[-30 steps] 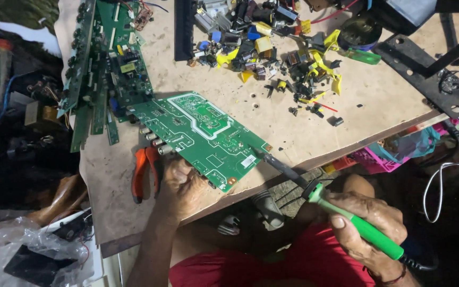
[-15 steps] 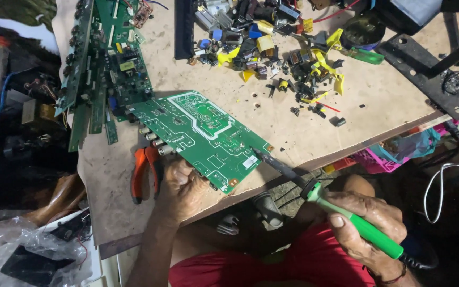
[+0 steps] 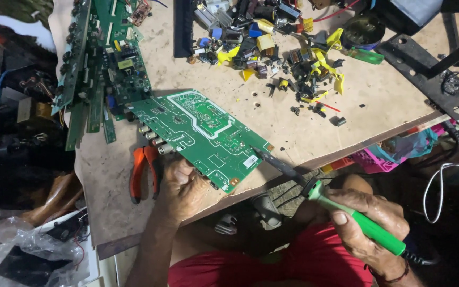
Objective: The person solders a green circuit board using a soldering iron, repeatedly applying heat to various points on the board. The board is rotated and repositioned multiple times to access different areas while soldering continues.
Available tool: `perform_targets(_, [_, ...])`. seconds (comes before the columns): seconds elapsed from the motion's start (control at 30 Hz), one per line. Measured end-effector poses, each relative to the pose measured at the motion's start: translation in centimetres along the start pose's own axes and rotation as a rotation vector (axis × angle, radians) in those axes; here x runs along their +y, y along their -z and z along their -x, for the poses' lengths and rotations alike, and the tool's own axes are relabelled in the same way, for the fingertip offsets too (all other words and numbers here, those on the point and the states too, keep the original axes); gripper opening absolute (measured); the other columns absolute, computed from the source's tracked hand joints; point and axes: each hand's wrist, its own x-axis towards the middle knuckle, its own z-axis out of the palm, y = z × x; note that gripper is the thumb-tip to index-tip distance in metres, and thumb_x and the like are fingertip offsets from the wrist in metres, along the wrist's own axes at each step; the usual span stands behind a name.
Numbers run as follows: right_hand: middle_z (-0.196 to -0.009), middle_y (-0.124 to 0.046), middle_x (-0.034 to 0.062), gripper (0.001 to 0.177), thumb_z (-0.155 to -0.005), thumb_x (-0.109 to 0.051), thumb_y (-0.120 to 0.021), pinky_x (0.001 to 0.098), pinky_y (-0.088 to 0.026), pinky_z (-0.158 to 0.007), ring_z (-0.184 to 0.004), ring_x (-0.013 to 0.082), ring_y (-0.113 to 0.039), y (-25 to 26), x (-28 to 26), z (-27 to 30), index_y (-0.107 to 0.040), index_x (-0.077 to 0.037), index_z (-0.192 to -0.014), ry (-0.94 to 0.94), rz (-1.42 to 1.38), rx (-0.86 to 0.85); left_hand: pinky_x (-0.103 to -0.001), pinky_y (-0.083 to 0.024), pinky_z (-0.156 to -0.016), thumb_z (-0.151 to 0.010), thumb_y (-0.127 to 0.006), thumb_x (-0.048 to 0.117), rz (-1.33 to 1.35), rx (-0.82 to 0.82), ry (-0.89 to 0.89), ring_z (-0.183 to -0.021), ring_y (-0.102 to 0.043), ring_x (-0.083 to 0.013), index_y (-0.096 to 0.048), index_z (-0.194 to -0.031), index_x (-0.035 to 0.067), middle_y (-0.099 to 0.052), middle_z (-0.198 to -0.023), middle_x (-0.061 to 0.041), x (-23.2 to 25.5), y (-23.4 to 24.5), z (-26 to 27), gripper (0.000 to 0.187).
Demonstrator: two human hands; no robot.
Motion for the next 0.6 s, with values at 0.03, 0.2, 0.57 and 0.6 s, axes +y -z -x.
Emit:
perform_targets(0.03, [-0.098, -0.078, 0.0138, 0.023, -0.090, -0.019, -0.066, 0.0209, -0.062, -0.066, -0.076, 0.0175, -0.080, 0.0, -0.1, -0.1, -0.072, 0.001, -0.100, 0.001, 0.000, 0.000, -0.036, -0.061, -0.103, -0.107, -0.058, 0.025, 0.000, 0.000, -0.001, -0.114, -0.072, -0.0229, -0.069, -0.117, 0.004, -0.073, -0.120, -0.010, -0.2, 0.0, 0.1, 0.025])
perform_targets(0.2, [-0.095, -0.078, 0.0118, 0.021, -0.089, -0.019, -0.066, 0.0210, -0.063, -0.064, -0.073, 0.0166, -0.080, 0.1, -0.1, -0.6, -0.072, 0.000, -0.097, 0.019, -0.007, -0.034, -0.035, -0.062, -0.100, -0.105, -0.062, 0.023, 0.065, 0.050, 0.081, -0.109, -0.072, -0.0206, -0.071, -0.111, 0.006, -0.074, -0.116, -0.008, -0.2, -0.2, 0.4, 0.020])
perform_targets(0.57, [-0.099, -0.079, 0.0112, 0.023, -0.090, -0.022, -0.065, 0.0194, -0.062, -0.063, -0.077, 0.0153, -0.081, 0.2, -0.4, -0.6, -0.072, -0.002, -0.100, -0.007, -0.035, -0.062, -0.035, -0.058, -0.107, -0.105, -0.060, 0.023, 0.010, -0.005, 0.097, -0.118, -0.070, -0.0234, -0.067, -0.121, 0.003, -0.072, -0.124, -0.011, 2.2, -1.0, -0.6, 0.026])
perform_targets(0.6, [-0.099, -0.079, 0.0101, 0.024, -0.091, -0.023, -0.065, 0.0182, -0.061, -0.060, -0.073, 0.0134, -0.080, 0.2, -0.5, -0.7, -0.073, -0.003, -0.101, -0.014, -0.047, -0.068, -0.036, -0.059, -0.107, -0.105, -0.060, 0.022, -0.058, -0.003, 0.056, -0.118, -0.070, -0.0236, -0.067, -0.122, 0.005, -0.071, -0.125, -0.010, 2.3, -1.0, -0.8, 0.025])
